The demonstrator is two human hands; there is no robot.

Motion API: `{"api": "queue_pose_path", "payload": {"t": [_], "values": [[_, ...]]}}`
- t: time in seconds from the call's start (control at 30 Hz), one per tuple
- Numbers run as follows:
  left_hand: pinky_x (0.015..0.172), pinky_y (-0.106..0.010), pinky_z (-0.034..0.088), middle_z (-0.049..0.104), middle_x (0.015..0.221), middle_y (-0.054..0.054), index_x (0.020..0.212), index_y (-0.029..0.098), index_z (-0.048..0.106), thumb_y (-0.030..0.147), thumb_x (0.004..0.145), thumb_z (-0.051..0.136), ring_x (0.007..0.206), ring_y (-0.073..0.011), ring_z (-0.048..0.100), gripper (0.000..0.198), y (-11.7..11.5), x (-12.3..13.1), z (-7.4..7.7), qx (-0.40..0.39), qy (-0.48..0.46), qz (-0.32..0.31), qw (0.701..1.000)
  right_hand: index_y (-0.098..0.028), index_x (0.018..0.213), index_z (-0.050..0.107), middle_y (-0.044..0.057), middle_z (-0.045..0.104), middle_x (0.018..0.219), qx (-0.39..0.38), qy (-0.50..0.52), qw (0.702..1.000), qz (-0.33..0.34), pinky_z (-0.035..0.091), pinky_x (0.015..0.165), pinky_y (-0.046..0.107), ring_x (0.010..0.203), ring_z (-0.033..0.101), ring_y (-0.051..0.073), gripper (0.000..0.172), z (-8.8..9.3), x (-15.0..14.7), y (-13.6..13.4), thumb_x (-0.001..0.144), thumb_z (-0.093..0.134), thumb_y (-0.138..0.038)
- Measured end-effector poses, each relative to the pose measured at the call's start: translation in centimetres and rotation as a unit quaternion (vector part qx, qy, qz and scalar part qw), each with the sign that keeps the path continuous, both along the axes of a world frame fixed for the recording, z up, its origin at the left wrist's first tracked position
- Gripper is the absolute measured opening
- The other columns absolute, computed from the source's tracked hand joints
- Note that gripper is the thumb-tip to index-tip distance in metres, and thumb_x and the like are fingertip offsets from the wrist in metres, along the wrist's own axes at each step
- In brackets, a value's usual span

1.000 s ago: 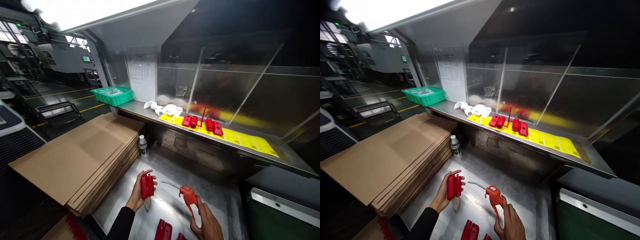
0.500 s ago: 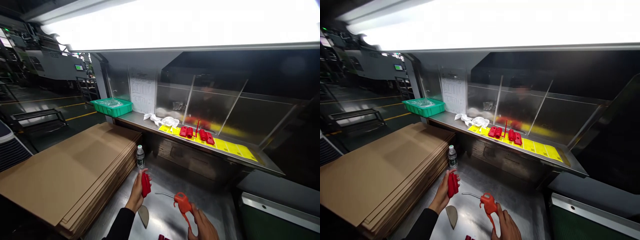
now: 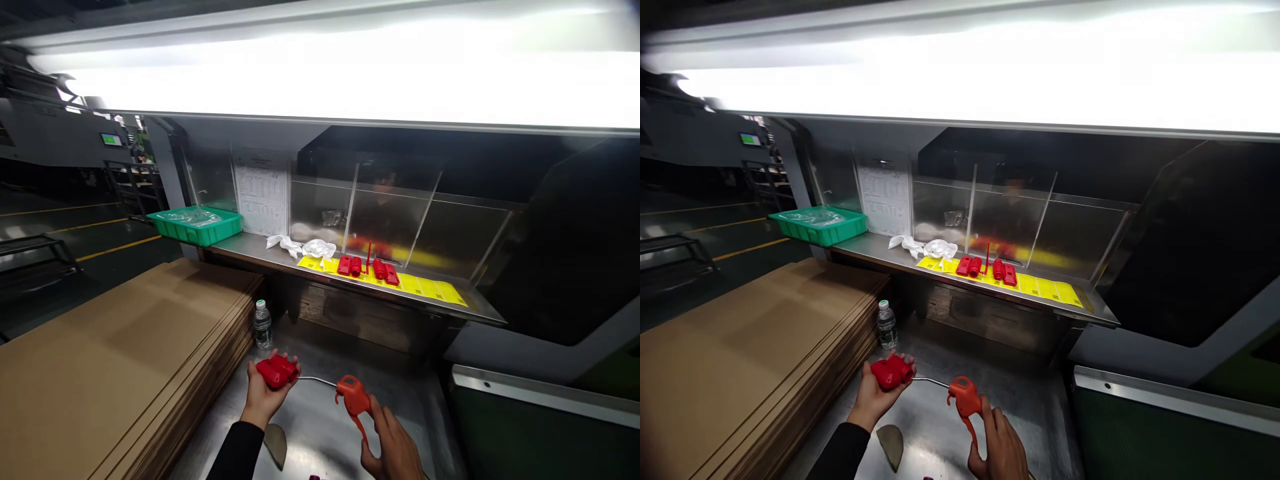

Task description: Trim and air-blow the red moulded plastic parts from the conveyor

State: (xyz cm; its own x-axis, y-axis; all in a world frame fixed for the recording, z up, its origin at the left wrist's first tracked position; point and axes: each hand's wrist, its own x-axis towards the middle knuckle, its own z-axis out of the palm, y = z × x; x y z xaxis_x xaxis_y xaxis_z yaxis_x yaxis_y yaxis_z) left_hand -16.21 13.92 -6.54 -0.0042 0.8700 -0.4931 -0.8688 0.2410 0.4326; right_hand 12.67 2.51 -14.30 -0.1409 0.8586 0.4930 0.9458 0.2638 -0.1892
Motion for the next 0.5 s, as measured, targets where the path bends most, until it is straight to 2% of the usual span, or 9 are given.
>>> {"api": "queue_pose_path", "payload": {"t": [0.13,0.27,0.37,0.43,0.5], "values": [[0.076,-0.043,0.058,0.066,0.106,-0.012,0.135,0.017,0.048,0.054,0.1,0.028,0.09,-0.0242,0.069,0.055,0.1,-0.3,0.8,0.055,-0.008,-0.05,0.997,-0.025,0.155,0.009,0.009,0.066,0.105,0.01,0.006,1.0,-0.011,0.064,0.068,0.038,0.084,0.071,0.025,0.095,0.4,0.3,0.0,0.072,0.055,-0.016],[0.076,-0.048,0.058,0.071,0.098,-0.015,0.134,0.016,0.052,0.046,0.098,0.041,0.092,-0.0299,0.071,0.048,-0.3,-0.3,2.3,0.113,0.039,-0.112,0.987,-0.026,0.155,0.012,0.007,0.066,0.1,0.019,0.02,0.999,-0.03,0.063,0.066,0.037,0.081,0.07,0.024,0.091,1.0,0.4,-0.1,0.076,0.055,-0.018],[0.077,-0.049,0.058,0.073,0.099,-0.018,0.129,0.014,0.059,0.044,0.093,0.055,0.093,-0.0335,0.071,0.047,-1.0,-0.2,3.6,0.143,0.092,-0.182,0.969,-0.025,0.155,0.014,0.007,0.065,0.096,0.033,0.021,0.998,-0.043,0.062,0.06,0.036,0.076,0.069,0.023,0.089,1.8,0.2,-0.2,0.076,0.055,-0.019],[0.07,-0.045,0.059,0.073,0.1,-0.018,0.124,0.012,0.063,0.045,0.09,0.06,0.085,-0.0324,0.072,0.048,-1.1,0.1,4.0,0.158,0.135,-0.214,0.954,-0.024,0.154,0.016,0.006,0.065,0.094,0.038,0.028,0.997,-0.059,0.061,0.058,0.036,0.073,0.068,0.023,0.087,2.4,-0.1,-0.2,0.076,0.055,-0.02],[0.058,-0.037,0.057,0.074,0.093,-0.014,0.118,0.012,0.067,0.048,0.087,0.064,0.071,-0.0268,0.07,0.047,-0.9,0.4,4.0,0.172,0.189,-0.207,0.944,-0.024,0.152,0.019,0.006,0.064,0.092,0.034,0.04,0.996,-0.073,0.061,0.058,0.037,0.073,0.067,0.024,0.084,2.8,-0.4,-0.2,0.076,0.055,-0.02]]}}
